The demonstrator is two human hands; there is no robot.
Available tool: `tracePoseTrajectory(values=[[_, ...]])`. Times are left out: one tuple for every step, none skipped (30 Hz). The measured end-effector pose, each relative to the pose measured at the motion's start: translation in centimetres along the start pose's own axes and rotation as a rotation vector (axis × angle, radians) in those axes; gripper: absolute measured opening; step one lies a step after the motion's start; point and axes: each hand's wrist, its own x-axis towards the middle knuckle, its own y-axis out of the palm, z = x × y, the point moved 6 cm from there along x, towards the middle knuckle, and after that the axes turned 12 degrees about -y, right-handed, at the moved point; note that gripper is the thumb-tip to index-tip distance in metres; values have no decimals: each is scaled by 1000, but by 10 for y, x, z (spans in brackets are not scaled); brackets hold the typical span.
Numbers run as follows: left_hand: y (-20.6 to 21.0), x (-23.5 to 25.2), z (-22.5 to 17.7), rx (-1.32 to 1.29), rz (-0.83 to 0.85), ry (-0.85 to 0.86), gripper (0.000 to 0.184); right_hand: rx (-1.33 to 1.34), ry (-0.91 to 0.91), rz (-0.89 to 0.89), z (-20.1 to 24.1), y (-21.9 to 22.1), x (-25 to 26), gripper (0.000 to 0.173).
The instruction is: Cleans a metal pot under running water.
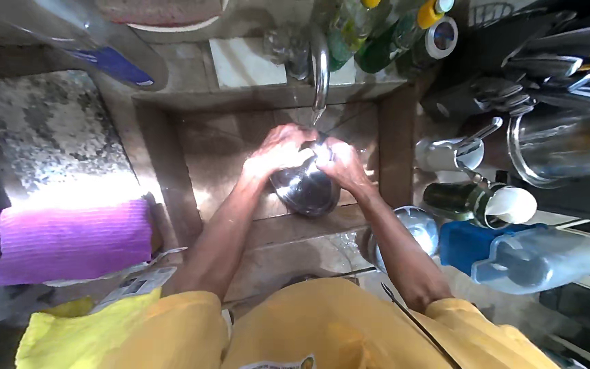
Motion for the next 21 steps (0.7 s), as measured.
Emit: tracePoseTrajectory(values=[[-2,2,2,18,14,22,34,9,-18,8,2,3,0,23],[-6,3,17,-43,0,-17,33,36,-36,16,2,4,-5,23],[-10,1,40,-122,-50,-77,31,76,-45,25,-1,2,-14,24],[-12,-3,63,-197,-91,-166,32,111,-45,27,-3,0,-23,23],[-10,-7,74,-264,-126,-236,34,115,-19,31,-7,-3,-29,24],[-8,-8,71,-299,-156,-252,34,86,20,28,-9,-7,-29,28],[-6,-7,55,-284,-157,-229,32,49,48,4,-9,-10,-23,32],[-3,-6,32,-225,-123,-181,31,14,61,-22,-9,-13,-17,32],[-2,-4,10,-129,-78,-112,31,-8,43,-43,-6,-13,-8,29],[-3,1,-1,-25,-63,-24,33,-15,-2,-62,0,-12,1,25],[-5,3,0,-4,-35,-11,34,0,-23,-60,3,-10,1,23],[-8,3,12,-68,-28,-53,33,24,-26,-40,5,-10,-5,23],[-11,3,33,-146,-68,-104,32,51,-32,-26,3,-11,-16,22],[-10,-1,56,-226,-101,-180,33,70,-34,-14,1,-12,-28,21],[-7,-4,68,-299,-126,-238,33,73,-29,-1,-2,-13,-38,20],[-3,-6,67,-325,-149,-262,32,59,11,6,-6,-13,-38,24],[-1,-5,55,-299,-144,-256,32,29,43,-9,-9,-15,-32,28],[3,-4,34,-239,-106,-229,34,0,57,-31,-11,-17,-24,29],[4,-2,14,-156,-51,-191,37,-19,48,-47,-10,-16,-15,28],[2,3,2,-68,-38,-112,40,-25,17,-58,-5,-16,-4,26],[1,6,1,-56,-28,-80,39,-12,5,-51,0,-15,-4,24]])
